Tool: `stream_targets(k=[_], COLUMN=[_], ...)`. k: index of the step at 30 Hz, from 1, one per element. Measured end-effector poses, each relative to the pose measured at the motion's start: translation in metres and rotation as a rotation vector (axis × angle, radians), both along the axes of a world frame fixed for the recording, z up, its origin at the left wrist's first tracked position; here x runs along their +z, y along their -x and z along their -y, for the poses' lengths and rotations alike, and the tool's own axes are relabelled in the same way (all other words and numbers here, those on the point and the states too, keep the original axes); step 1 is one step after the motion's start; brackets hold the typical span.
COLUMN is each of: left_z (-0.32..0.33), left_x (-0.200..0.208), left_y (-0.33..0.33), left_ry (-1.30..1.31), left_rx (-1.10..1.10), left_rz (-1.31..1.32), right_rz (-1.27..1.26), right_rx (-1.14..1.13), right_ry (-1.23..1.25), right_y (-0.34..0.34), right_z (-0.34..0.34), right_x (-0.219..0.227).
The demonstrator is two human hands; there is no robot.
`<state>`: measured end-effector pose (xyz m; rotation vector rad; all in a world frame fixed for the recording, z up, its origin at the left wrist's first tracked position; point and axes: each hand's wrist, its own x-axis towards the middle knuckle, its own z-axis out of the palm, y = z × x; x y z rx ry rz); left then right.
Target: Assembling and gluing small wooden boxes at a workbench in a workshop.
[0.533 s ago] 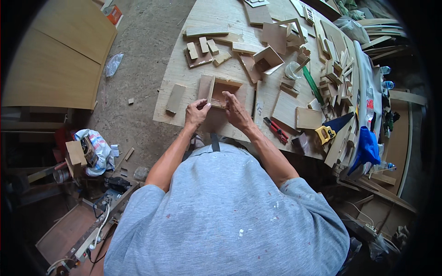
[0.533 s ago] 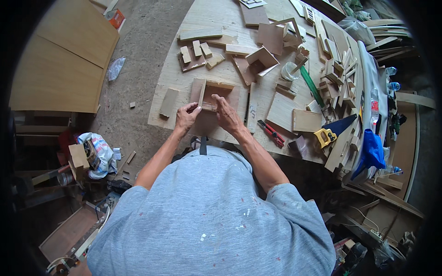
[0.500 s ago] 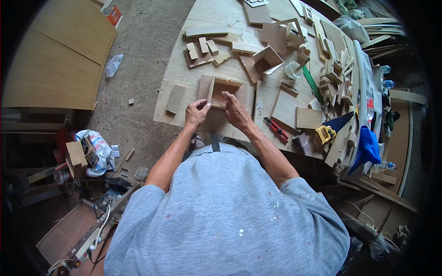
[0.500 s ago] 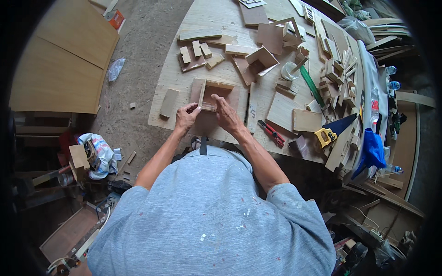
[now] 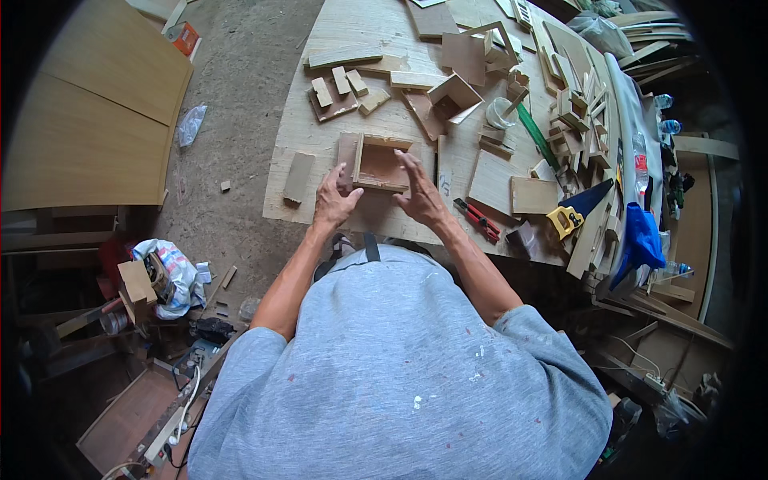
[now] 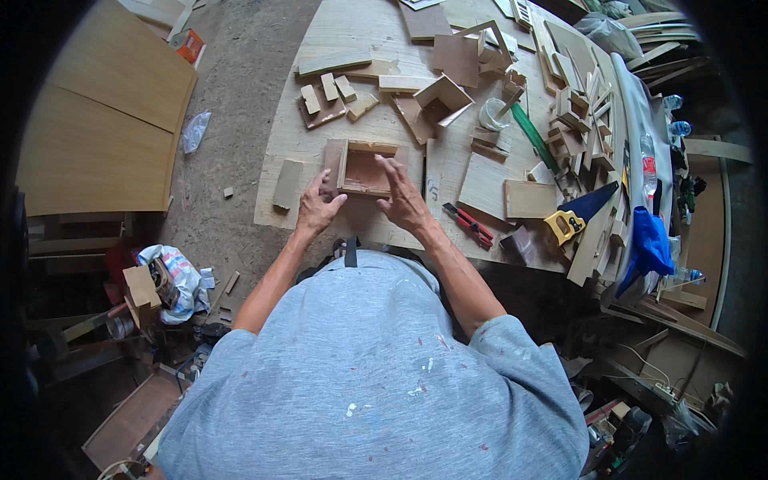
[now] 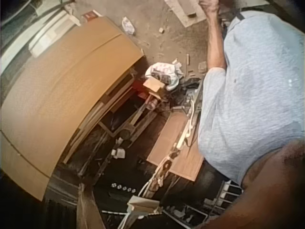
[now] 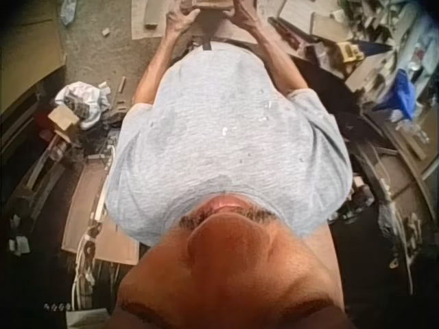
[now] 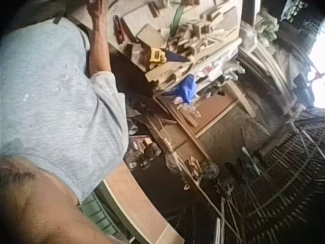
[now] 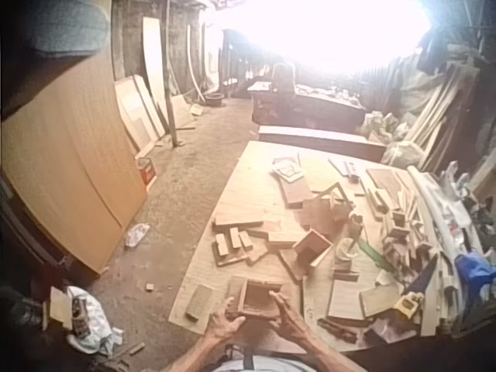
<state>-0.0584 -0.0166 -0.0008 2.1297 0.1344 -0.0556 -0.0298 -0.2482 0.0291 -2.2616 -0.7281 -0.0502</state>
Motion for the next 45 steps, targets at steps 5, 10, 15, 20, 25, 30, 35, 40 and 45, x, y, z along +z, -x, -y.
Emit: stream_targets(k=[5, 10, 15, 20, 25, 30, 35, 40, 45], left_z=[0.007, 0.011, 0.007, 0.007, 0.013, 0.011, 0.007, -0.003, -0.017], left_x=[0.025, 0.008, -0.010, -0.010, 0.005, -0.004, -0.010, 0.004, 0.011], left_y=[-0.009, -0.020, -0.024, -0.022, -0.016, -0.015, -0.014, -0.015, -0.027], left_ry=[-0.186, -0.312, -0.253, -0.249, -0.258, -0.089, -0.085, -0.007, -0.082], left_rx=[-0.233, -0.346, -0.352, -0.348, -0.341, -0.148, -0.159, -0.174, -0.315], left_rz=[0.241, 0.198, 0.183, 0.188, 0.072, 0.109, 0.122, 0.001, -0.006], right_rz=[-0.193, -0.218, -0.140, -0.118, -0.143, -0.126, -0.130, -0.102, -0.343], right_rx=[-0.135, -0.142, -0.155, -0.160, -0.182, -0.159, -0.149, -0.129, -0.317], right_ry=[-0.080, -0.118, -0.133, -0.132, -0.128, -0.133, -0.089, -0.005, -0.211], right_y=[0.015, 0.016, 0.013, 0.013, 0.012, 0.013, 0.011, 0.013, -0.004], right_z=[0.018, 0.011, 0.008, 0.007, 0.010, 0.007, 0.009, 0.014, 0.027], right_x=[-0.015, -0.030, -0.036, -0.036, -0.040, -0.035, -0.039, -0.018, -0.016])
